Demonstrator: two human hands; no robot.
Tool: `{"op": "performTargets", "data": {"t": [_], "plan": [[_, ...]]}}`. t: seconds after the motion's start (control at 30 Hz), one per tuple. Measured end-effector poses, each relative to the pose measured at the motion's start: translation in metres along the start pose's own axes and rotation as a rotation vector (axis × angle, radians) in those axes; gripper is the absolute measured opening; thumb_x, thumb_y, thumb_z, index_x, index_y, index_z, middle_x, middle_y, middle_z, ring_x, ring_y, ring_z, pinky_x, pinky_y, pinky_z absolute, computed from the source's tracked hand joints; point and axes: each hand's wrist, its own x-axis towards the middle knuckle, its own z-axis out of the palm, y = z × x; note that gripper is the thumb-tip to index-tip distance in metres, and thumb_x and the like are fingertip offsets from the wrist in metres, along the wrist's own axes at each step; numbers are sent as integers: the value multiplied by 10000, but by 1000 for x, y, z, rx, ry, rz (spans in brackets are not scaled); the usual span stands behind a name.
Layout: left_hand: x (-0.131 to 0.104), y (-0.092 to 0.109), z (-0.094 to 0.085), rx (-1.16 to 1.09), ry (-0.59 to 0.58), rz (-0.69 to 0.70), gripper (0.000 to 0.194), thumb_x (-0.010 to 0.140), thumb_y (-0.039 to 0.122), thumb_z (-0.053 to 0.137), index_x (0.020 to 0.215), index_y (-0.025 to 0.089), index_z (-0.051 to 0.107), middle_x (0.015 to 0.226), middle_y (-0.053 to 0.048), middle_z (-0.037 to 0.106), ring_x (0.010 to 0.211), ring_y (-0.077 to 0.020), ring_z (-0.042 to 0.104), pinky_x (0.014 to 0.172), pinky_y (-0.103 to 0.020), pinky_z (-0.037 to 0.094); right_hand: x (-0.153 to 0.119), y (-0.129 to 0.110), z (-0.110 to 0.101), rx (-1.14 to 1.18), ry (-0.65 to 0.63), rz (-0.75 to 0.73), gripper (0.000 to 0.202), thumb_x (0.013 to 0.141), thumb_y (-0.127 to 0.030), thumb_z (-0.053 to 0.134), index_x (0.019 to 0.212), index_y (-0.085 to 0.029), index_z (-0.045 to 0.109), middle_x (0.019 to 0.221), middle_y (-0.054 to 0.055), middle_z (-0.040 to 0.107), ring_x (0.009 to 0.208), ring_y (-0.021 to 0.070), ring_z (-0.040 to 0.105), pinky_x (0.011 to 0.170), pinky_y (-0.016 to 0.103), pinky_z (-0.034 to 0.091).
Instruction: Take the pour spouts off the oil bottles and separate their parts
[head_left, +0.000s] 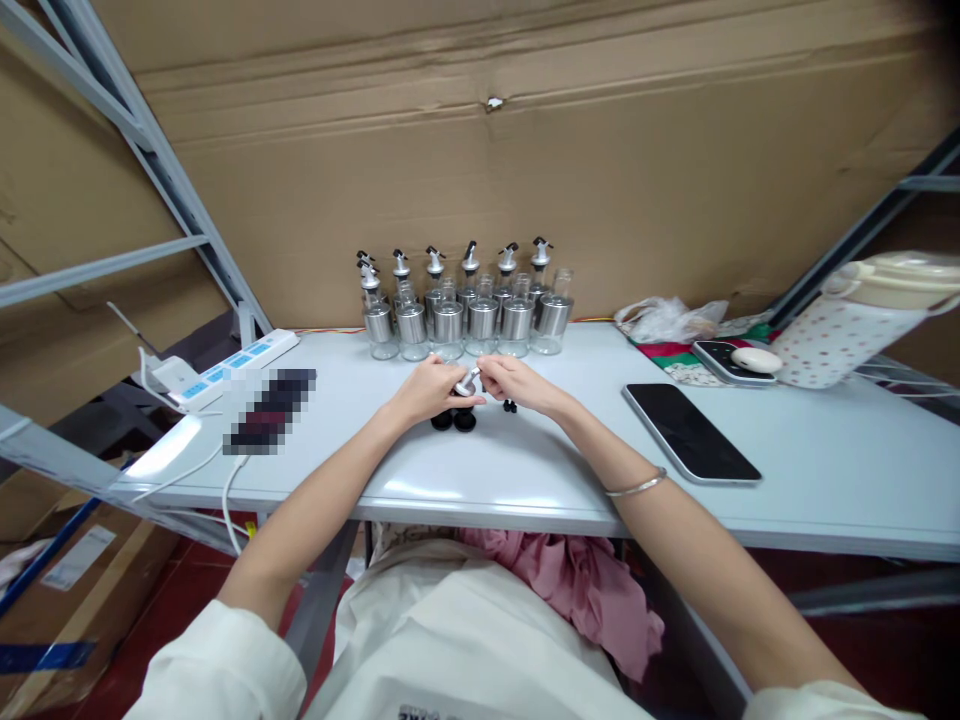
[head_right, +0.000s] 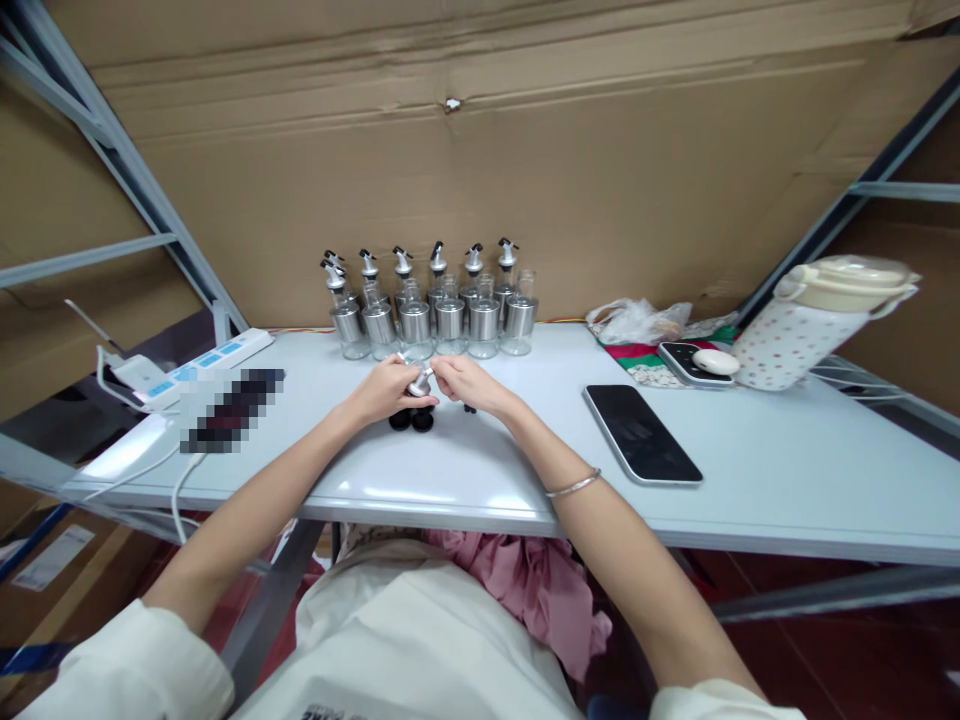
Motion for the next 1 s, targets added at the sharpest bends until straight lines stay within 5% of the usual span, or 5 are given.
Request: {"op": "performTargets", "data": {"t": [0.43,0.63,0.8,1.0], "plan": [[-3,-3,-4,117,112,49,205,902,315,494,1040,183,569,939,-52,620,844,-163,559,796,-284,326,0,-1,-12,-53,64,122,385,850,-240,408,481,-200,305,412,-75,290,381,41,261,403,197,240],[-4,-8,-6,79,140,-10,234,914,346,468,1052,186,567,978,-54,631,857,-162,559,810,-286,338,-3,4,-32,-90,26,145,234,747,-307,589,594,-131,577,556,-8,544,505,74,486,551,229,431],[-4,-9,-5,62,151,-7,277,889,392,506,1048,175,574,949,-51,636,836,-159,570,780,-276,349,-4,10,-45,-121,-38,156,300,606,-385,721,735,-123,651,603,0,594,548,90,515,574,250,440],[-4,-8,-6,60,154,1,304,871,413,525,1036,163,577,890,-46,634,796,-160,576,746,-266,358,-2,19,-55,-516,39,197,257,634,-346,709,585,-158,540,496,-47,505,464,65,400,478,217,319]]}}
